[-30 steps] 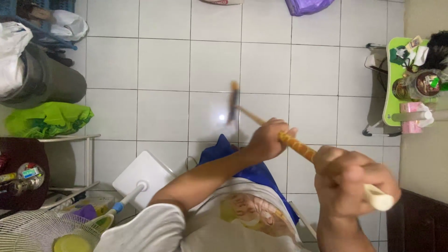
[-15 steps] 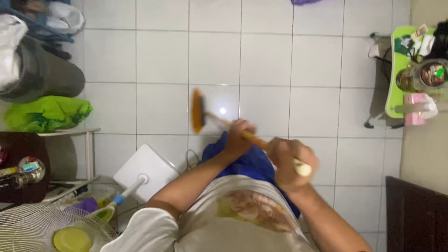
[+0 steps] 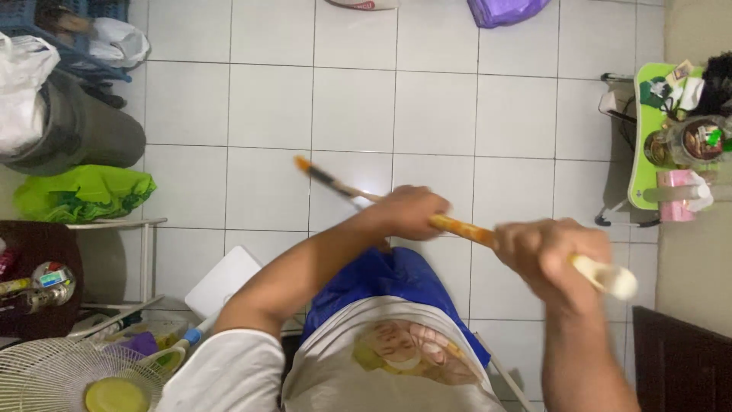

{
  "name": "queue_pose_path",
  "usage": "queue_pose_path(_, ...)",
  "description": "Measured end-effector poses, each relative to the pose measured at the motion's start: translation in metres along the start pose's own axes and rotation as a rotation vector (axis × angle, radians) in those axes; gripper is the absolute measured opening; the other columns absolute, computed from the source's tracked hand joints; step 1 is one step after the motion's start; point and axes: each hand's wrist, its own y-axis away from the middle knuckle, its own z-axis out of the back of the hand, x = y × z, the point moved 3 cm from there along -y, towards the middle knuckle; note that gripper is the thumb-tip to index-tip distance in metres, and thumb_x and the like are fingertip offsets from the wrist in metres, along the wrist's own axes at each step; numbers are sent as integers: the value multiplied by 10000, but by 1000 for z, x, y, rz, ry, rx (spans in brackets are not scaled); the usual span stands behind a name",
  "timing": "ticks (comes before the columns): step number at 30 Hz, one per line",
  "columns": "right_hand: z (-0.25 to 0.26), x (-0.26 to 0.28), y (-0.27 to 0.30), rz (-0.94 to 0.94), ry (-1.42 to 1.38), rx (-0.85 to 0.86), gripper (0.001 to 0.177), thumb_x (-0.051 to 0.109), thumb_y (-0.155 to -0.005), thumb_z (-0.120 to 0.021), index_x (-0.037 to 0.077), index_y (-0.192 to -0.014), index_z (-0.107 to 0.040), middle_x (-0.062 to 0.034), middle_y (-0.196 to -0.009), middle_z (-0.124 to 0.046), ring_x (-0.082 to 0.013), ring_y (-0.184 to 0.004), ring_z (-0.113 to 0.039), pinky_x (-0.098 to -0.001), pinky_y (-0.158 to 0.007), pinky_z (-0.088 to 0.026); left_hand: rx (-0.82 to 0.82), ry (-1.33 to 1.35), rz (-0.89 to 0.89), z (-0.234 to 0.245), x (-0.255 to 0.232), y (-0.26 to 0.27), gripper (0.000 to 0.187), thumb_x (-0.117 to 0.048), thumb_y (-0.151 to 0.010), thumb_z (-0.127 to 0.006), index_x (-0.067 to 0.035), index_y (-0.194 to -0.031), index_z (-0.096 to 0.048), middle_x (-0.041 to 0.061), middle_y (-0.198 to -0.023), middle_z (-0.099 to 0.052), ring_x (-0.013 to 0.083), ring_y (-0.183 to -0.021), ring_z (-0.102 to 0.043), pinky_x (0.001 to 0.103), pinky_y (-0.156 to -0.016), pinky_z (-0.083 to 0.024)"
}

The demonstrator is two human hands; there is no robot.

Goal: The person sweeps a tiled floor using a broom, moving back and forth across the room to gather debris. The camera is head-mounted and shows the broom and floor throughout the clip.

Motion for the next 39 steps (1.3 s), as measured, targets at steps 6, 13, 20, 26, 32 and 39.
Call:
queue_pose_path(6, -16, -141, 5, 52, -132, -437, 347, 51, -1015, -514, 129, -698, -396, -48, -489, -360, -187, -423, -374, -361, -506, -376, -679, 17, 43, -24, 107, 76, 182, -284, -813, -787, -155, -855, -666, 96, -859, -713, 346, -895, -719, 483, -796, -571)
queue_pose_path(13, -66, -134, 4, -111, 610, -325, 444, -64, -960, -629, 98, -597, -432, -101, -479, -504, -227, -441, -444, -345, -452, -369, -1156, -60, 214, -91, 163, 49, 188, -291, -1015, -546, -206, -875, -637, -10, -824, -627, 265, -839, -625, 456, -828, -443)
queue_pose_path(20, -19, -13, -12, 168, 533, -421, 501, -152, -965, -521, 126, -586, -347, -12, -441, -334, -128, -374, -278, -265, -381, -308, -938, 371, -170, -61, 3, -42, 454, -397, -1018, -609, -185, -627, -518, 54, -617, -601, 329, -671, -634, 405, -681, -505)
queue_pose_path(26, -27, 26, -32, 280, 722, -310, 537, -217, -888, -580, 119, -535, -356, -52, -384, -372, -176, -309, -297, -303, -373, -313, -512, 607, -110, 8, -71, -33, 563, -466, -1053, -500, -163, -579, -469, 31, -585, -572, 235, -662, -586, 436, -840, -478)
queue_pose_path(32, -29, 28, -34, 130, 345, -257, 266, -15, -933, -485, 186, -766, -433, 10, -594, -490, -87, -481, -455, -250, -460, -440, -690, 293, -222, 21, -36, 3, 391, -256, -1020, -589, -73, -675, -567, 65, -627, -597, 216, -590, -568, 375, -577, -462)
queue_pose_path(39, -84, -92, -65, 122, 45, -341, 402, 82, -973, -572, 144, -617, -395, -6, -491, -346, -198, -468, -405, -365, -560, -438, -742, 267, 65, 36, 147, 75, 153, -187, -917, -690, -99, -793, -705, 138, -799, -705, 407, -905, -686, 498, -795, -543)
